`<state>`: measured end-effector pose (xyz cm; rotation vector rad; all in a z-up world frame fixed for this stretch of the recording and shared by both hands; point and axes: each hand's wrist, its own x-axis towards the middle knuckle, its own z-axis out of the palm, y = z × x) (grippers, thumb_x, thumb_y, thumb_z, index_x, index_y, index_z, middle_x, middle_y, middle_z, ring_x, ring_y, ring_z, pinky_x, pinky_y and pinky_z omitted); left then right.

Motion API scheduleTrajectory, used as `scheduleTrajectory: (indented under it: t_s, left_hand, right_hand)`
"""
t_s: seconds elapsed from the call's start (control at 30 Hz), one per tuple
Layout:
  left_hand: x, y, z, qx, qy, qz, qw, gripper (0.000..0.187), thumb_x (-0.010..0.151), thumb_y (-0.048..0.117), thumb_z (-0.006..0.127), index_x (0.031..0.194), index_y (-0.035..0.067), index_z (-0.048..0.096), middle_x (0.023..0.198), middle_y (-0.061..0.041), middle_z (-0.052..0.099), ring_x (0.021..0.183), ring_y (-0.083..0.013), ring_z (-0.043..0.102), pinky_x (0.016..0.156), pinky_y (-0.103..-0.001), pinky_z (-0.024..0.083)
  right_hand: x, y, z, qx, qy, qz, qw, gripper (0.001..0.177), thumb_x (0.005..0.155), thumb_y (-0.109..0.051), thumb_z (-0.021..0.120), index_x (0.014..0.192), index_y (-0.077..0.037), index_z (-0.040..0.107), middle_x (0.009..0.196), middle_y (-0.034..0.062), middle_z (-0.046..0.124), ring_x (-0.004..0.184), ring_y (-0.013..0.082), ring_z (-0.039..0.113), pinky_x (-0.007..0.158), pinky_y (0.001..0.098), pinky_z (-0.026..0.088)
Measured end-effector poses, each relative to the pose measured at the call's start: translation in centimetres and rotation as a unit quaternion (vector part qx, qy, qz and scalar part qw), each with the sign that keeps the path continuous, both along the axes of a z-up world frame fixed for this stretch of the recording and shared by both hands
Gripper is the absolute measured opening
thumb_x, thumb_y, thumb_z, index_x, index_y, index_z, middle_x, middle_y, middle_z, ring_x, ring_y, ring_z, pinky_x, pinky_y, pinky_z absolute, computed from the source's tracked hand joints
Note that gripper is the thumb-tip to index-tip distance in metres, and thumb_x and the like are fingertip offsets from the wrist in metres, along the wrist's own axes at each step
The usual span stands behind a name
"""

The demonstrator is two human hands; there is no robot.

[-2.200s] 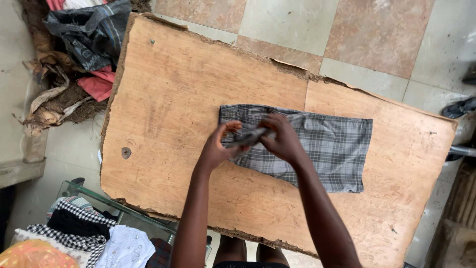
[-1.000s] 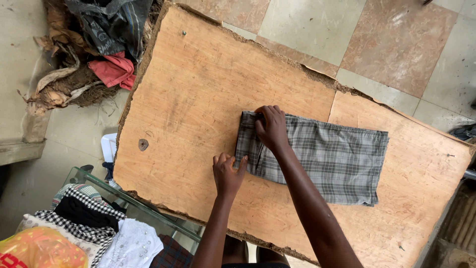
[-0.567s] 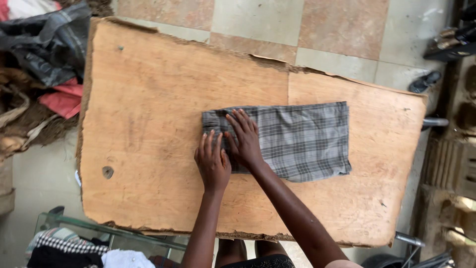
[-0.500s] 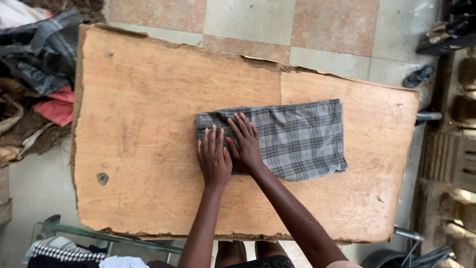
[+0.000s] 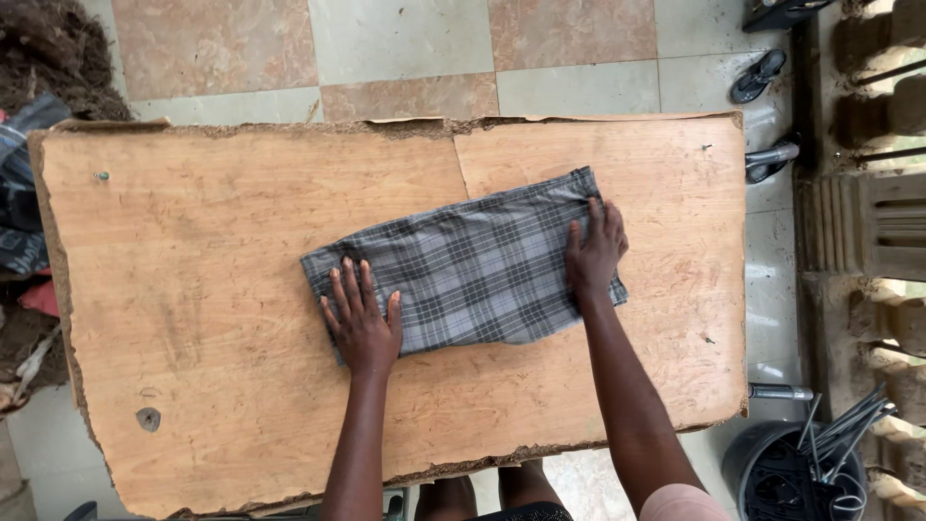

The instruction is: The person folds a pair of plaid shorts by smoothing them on a board, folding them in half lengthwise, and then rolling or folding them into a compact bundle. The person then places the folded shorts into a suitcase already packed with other clothes.

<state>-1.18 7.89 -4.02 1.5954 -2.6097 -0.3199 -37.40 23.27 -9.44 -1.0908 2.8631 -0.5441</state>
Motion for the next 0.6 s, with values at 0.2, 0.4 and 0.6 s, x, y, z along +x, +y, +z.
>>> scheduleTrajectory:
  t_s: [0.2,0.4,0.6]
  left_hand:
    - [-0.1,0.1,-0.4,-0.008,-0.004,-0.007,1.000,0.073,0.108,0.058,0.032,0.167,0.016,0.021,0.174,-0.010,0.018,0.161,-0.0306,0.013,0.126,-0.062,0.016]
    - [-0.1,0.2,-0.7,-0.013,-0.020,-0.009,1.000,0.074,0.107,0.059,0.031,0.167,0.016,0.020,0.174,-0.009,0.016,0.161,-0.0300,0.013,0.126,-0.061,0.015]
    - [-0.1,0.2,-0.7,-0.021,-0.023,-0.013,0.999,0.074,0.108,0.058,0.031,0.167,0.015,0.022,0.174,-0.010,0.018,0.161,-0.0295,0.013,0.127,-0.061,0.015]
  right_hand:
    - [-4.7,-2.3,-0.1,-0.129,-0.049,-0.036,0.990,0.035,0.101,-0.025,0.068,0.135,-0.017,0.063,0.136,0.0106,0.056,0.132,0.0319,0.047,0.112,0.0502,0.034]
    - [-7.7,-5.7,1.2,-0.098,-0.088,0.010,0.991,0.032,0.087,-0.018,0.078,0.118,-0.014,0.068,0.130,0.0183,0.053,0.124,0.0372,0.044,0.100,0.0537,0.032]
    - [-7.9,-1.8,4.2,-0.242,-0.280,0.011,0.929,0.014,0.099,-0.015,0.074,0.110,-0.011,0.065,0.108,0.0055,0.068,0.106,0.0196,0.061,0.092,0.0355,0.050]
